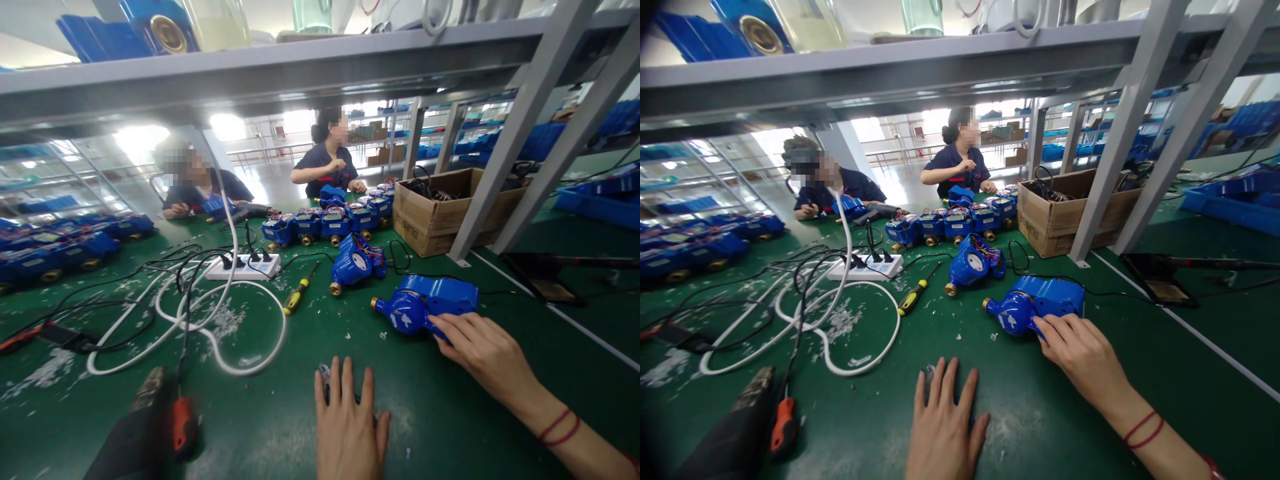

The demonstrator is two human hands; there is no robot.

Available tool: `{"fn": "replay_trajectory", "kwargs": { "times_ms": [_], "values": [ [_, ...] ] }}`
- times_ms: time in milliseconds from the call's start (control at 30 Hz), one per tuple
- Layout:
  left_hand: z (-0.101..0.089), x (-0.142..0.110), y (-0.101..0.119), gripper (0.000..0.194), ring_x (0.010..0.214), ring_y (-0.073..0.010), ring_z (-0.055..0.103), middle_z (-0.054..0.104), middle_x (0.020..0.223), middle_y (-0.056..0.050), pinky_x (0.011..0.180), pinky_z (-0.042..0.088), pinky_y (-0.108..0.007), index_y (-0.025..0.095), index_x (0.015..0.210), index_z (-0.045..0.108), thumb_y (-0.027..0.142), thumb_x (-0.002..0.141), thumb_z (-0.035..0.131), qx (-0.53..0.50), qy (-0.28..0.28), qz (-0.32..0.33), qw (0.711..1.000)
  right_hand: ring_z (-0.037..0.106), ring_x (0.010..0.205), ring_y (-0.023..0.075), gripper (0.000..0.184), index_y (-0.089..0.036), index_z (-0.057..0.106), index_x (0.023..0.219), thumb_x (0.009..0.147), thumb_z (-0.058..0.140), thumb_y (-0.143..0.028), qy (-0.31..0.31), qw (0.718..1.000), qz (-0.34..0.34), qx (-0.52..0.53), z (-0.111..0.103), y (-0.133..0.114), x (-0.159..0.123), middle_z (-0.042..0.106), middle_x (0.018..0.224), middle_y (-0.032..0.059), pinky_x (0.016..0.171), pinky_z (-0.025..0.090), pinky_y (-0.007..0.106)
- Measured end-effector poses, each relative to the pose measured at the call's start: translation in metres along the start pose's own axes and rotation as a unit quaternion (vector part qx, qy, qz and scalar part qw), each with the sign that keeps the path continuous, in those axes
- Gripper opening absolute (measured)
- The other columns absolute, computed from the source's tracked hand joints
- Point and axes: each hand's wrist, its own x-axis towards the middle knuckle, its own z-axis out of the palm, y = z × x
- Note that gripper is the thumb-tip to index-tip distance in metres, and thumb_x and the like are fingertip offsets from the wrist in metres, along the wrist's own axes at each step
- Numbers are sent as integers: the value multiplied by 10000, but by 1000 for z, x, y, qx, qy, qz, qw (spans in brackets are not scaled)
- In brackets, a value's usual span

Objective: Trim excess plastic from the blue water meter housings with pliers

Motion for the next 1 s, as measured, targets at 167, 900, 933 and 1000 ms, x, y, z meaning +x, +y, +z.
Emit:
{"fn": "replay_trajectory", "kwargs": {
  "times_ms": [167,900,933,1000],
  "values": [
    [-3,-8,-32,584,1283,-376,285,292,1423,-184,988,250,-615,176,1353,363,331,801,473,97,20,-82,992,535,851,240,250,-114,592,1112,934,425,-169,14,999,16,31,1,1,3,593,994,98,749,402,376],
    [-11,-15,-140,543,1007,-315,534,518,1133,-183,858,454,-421,49,1234,461,408,865,288,134,-21,-178,975,533,800,210,232,-150,623,1024,807,545,-124,7,989,-16,146,-8,31,-4,628,950,56,708,425,342],
    [-10,-16,-141,527,997,-303,542,533,1120,-183,874,449,-417,39,1219,472,377,861,283,124,-11,-157,980,533,803,210,239,-153,624,1025,798,555,-126,3,989,-14,144,-8,31,-4,629,954,52,710,421,341],
    [-11,-14,-136,516,999,-289,550,554,1105,-187,905,437,-411,24,1195,490,344,848,281,88,9,-147,985,533,809,210,241,-156,628,1016,784,570,-128,3,990,-8,138,-8,29,-5,632,958,48,707,409,340]
  ]
}}
